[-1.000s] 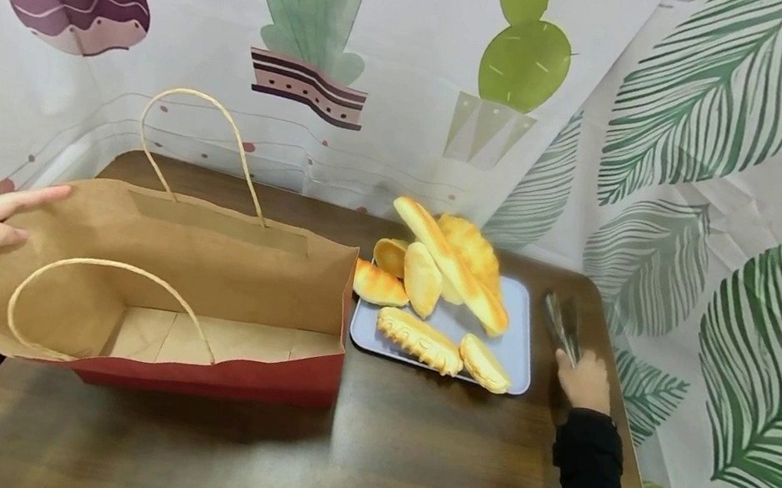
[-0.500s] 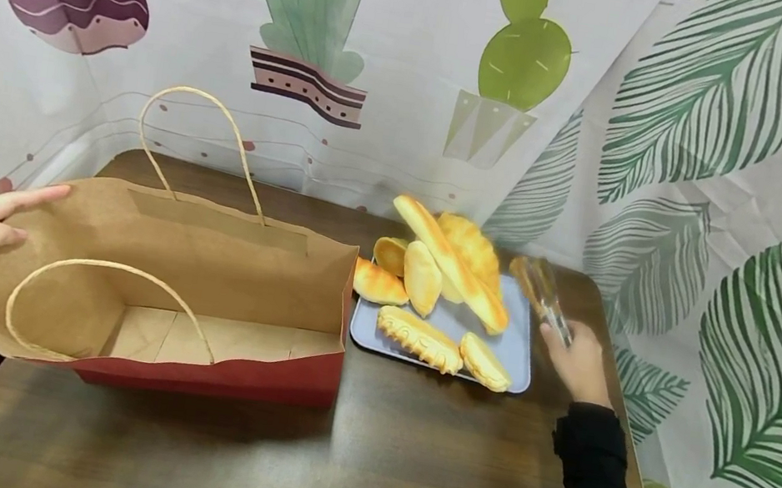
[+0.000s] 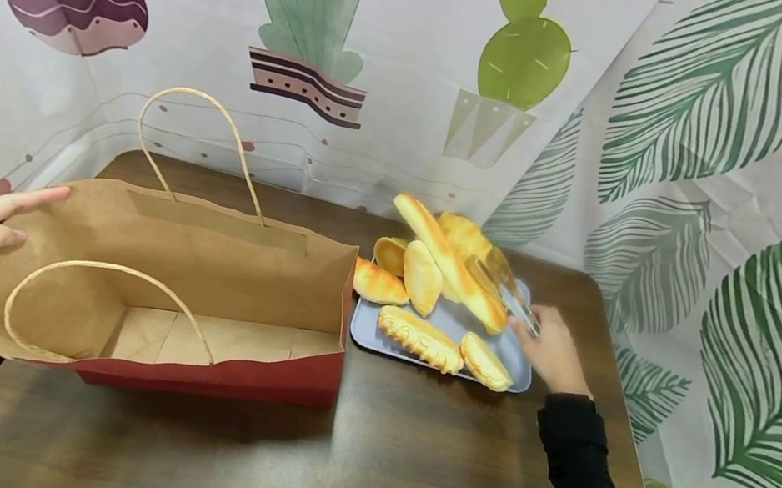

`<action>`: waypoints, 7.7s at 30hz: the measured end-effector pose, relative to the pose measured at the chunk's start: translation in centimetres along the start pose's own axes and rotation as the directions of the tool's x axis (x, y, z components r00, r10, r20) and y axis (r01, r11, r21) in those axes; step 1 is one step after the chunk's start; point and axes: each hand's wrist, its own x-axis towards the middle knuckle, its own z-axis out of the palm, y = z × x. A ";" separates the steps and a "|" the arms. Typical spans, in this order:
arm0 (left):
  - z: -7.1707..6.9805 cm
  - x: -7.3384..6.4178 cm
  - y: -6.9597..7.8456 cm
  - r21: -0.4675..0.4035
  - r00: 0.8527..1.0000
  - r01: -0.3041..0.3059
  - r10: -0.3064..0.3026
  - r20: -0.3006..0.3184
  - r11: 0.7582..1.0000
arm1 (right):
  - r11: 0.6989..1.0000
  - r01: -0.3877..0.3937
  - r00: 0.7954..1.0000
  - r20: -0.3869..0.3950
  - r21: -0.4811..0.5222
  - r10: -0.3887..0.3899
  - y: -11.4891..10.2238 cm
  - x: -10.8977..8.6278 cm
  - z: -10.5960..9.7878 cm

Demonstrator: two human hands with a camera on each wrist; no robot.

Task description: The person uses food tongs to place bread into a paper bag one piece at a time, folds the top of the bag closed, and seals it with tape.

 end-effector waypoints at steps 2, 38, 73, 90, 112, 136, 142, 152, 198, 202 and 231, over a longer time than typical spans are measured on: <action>0.0 0.0 0.0 0.004 1.000 -0.001 0.001 -0.001 1.000 | 1.000 0.011 1.000 -0.021 0.001 -0.011 -0.1 -0.1 0.0; -0.3 -0.1 -0.7 0.012 1.000 -0.020 0.020 0.004 1.000 | 0.997 0.043 0.999 0.026 0.058 -0.045 -1.4 -1.0 -0.1; 0.0 0.0 -0.1 0.009 1.000 0.025 -0.025 0.005 1.000 | 0.949 0.280 0.942 -0.149 -0.144 -0.301 -3.9 -1.6 0.2; 0.1 0.0 0.3 -0.014 0.999 -0.044 0.044 -0.027 0.999 | 0.913 0.357 0.890 -0.226 -0.196 -0.396 -7.0 -4.1 -2.7; -0.2 0.2 -0.4 0.006 1.000 0.018 -0.018 0.010 1.000 | 0.714 0.606 0.636 -0.326 -0.351 -0.700 -16.9 -7.6 -8.4; 0.0 0.0 -0.1 0.014 1.000 -0.010 0.010 0.001 1.000 | 0.465 0.824 0.438 -0.157 -0.323 -0.885 -26.4 -6.8 -7.9; 0.0 0.0 -0.1 0.037 1.000 -0.001 0.001 -0.001 0.999 | 0.432 0.840 0.421 -0.109 -0.328 -0.901 -27.7 -5.5 -5.9; -0.2 -0.1 -0.2 0.011 1.000 0.003 -0.003 -0.003 1.000 | 0.466 0.854 0.497 0.099 -0.229 -0.862 -28.9 -3.1 -4.0; 0.1 -0.1 -0.2 0.004 1.000 -0.015 0.015 0.012 1.000 | 0.589 0.733 0.609 0.714 -0.340 -0.345 -35.2 1.3 4.9; 0.1 -0.1 -0.4 0.016 1.000 -0.025 0.025 0.005 1.000 | 0.585 0.733 0.599 0.737 -0.347 -0.313 -35.6 1.3 5.3; 0.2 0.1 -0.2 -0.006 1.000 0.016 -0.016 0.015 1.000 | 0.539 0.744 0.655 0.588 -0.395 -0.474 -34.8 0.7 0.6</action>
